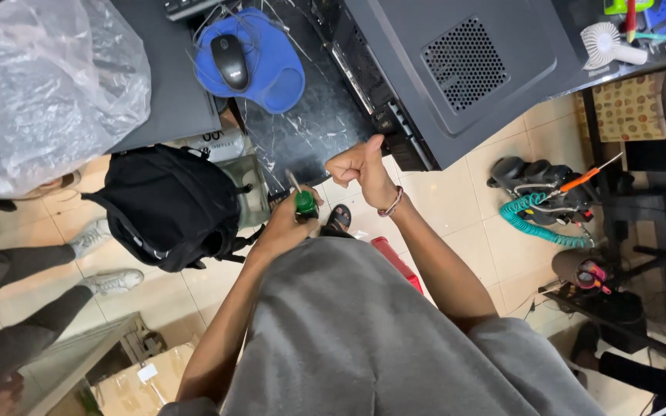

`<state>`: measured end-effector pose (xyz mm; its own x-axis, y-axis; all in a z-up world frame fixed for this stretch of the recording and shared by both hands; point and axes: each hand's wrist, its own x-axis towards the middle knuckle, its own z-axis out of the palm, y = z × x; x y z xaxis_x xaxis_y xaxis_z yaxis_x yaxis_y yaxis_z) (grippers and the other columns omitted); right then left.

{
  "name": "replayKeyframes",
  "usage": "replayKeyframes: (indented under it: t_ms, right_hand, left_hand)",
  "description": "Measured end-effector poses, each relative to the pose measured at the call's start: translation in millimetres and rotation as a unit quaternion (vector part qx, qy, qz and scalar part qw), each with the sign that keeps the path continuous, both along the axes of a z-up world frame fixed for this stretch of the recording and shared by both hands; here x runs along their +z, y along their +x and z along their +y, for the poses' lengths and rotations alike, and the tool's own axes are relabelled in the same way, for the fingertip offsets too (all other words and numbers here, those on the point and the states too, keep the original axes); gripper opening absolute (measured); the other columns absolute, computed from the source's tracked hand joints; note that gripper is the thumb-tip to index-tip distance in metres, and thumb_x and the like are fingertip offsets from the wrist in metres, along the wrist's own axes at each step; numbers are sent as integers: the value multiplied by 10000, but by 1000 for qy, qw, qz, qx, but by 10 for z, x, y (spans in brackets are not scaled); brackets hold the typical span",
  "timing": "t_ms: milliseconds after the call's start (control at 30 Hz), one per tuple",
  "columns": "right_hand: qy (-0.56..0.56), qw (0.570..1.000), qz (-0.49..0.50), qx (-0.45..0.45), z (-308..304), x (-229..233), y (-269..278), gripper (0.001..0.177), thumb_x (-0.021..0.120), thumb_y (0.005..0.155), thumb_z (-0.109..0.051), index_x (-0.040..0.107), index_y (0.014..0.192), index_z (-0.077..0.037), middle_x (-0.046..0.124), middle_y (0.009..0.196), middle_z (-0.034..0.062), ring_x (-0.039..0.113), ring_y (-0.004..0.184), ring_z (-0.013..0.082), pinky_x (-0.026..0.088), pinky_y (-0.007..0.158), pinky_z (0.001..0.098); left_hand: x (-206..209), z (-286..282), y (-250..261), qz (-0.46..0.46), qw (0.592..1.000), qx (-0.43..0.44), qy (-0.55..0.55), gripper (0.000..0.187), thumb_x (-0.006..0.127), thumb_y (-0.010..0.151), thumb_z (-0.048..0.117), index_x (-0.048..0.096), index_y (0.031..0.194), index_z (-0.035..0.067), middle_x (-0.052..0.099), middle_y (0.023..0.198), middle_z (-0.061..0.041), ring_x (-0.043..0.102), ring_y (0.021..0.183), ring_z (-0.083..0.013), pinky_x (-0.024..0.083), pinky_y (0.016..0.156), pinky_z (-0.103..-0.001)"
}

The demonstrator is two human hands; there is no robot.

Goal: A person is seen securing screws on a computer case, connecting cables to the back of the PC, and using a brush to clean components.

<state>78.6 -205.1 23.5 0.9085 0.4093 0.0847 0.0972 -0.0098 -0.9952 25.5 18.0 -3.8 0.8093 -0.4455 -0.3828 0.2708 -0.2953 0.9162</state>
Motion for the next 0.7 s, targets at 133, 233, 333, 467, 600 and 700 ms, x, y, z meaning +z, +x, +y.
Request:
replayKeyframes:
  t_ms: [133, 233, 333, 467, 600, 700]
  right_hand:
    - [-295, 953, -67, 22, 42, 428, -24, 331, 600, 1026, -272, 565, 806, -27, 633, 738, 212, 676, 817, 475, 567, 749, 452]
    - [-212, 964, 157, 17, 169, 690, -179, 526, 683, 1015, -400, 423, 1251, -9, 595, 1293, 369, 609, 1191, 558, 611, 899, 577]
    - [-121, 983, 101, -90, -22, -103, -287, 313, 724, 1054, -221, 596, 1248, -12, 696, 1042, 130, 676, 1028, 239, 581, 858, 409]
    - [-136, 953, 101, -249, -301, -95, -435, 134, 727, 1061, -161, 739, 1093, -31, 704, 825, 89, 667, 789, 181, 562, 766, 378]
    - [13, 945, 143, -295, -574, 288, -530, 95, 601, 1091, -52, 667, 1080, 16, 689, 782, 165, 741, 475, 283, 604, 534, 347]
    - [30, 935, 115, -334, -886, 448, -554, 98, 584, 1078, -31, 651, 1042, 32, 695, 792, 201, 724, 448, 282, 581, 525, 343]
  left_hand:
    - [193, -75, 198, -44, 998, -34, 40, 484, 834, 845, 185, 648, 1290, 156, 700, 1230, -254, 713, 932, -415, 598, 830, -535]
    - [475, -258, 338, -77, 995, -61, 30, 412, 892, 836, 255, 750, 1186, 89, 720, 1169, -297, 745, 902, -491, 613, 816, -570]
    - [475, -315, 503, -79, 978, -182, 59, 770, 885, 818, 476, 639, 1429, 76, 660, 1388, -230, 681, 1235, -446, 556, 1034, -586]
    - [335, -445, 667, -26, 975, -175, -131, 536, 865, 908, 170, 649, 1377, 31, 751, 1116, -242, 782, 862, -343, 647, 755, -426]
    - [199, -835, 920, -233, 960, -105, -116, 358, 721, 951, 83, 756, 1287, 201, 792, 1158, -8, 790, 985, -231, 625, 844, -321]
    - [496, -1208, 1012, -353, 925, -82, -114, 451, 571, 1091, 100, 578, 1541, 70, 555, 1543, -167, 557, 1422, -409, 484, 1167, -519]
